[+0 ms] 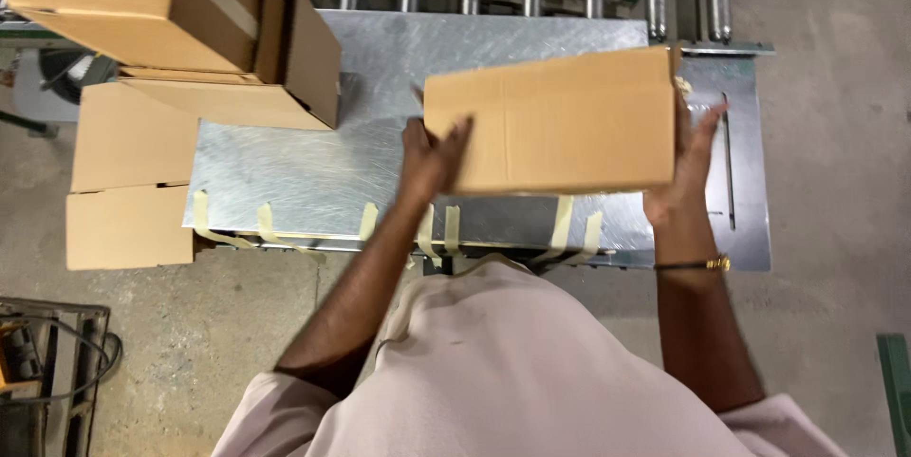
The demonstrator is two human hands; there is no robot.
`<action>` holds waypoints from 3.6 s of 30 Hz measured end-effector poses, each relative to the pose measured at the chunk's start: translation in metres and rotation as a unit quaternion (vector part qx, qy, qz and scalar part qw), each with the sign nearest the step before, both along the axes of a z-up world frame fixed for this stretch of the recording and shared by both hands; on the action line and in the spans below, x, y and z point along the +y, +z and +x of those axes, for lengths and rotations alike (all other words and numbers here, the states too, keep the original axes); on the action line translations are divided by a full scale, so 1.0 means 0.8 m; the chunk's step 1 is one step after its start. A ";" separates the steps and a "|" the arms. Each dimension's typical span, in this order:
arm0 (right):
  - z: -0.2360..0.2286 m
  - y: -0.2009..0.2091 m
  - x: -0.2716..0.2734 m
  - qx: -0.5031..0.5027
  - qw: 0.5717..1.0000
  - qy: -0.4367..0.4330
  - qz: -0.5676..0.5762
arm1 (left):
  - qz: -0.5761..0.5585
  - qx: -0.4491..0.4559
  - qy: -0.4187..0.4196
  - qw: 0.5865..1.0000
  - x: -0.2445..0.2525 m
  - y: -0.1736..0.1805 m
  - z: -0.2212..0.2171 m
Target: The person assembles and seals cardboard boxes by hand using strips of tape.
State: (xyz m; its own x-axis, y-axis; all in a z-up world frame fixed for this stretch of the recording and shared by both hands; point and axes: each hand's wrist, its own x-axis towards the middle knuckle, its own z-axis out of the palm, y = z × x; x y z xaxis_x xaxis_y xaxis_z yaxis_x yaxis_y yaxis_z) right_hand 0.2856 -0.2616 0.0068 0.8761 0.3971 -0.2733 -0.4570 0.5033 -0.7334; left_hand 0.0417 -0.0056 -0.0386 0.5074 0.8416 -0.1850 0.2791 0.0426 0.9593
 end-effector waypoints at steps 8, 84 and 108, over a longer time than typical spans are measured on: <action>-0.006 0.087 -0.010 0.005 0.971 0.197 -0.132 | -0.030 0.072 -0.134 0.988 0.034 0.150 -0.011; 0.068 -0.054 -0.097 0.096 0.930 0.280 -0.219 | 0.133 -0.263 -0.476 0.829 0.043 0.105 0.010; 0.178 -0.174 -0.107 -0.498 0.812 -0.167 -0.257 | 0.173 -0.280 0.049 0.943 0.110 -0.063 0.042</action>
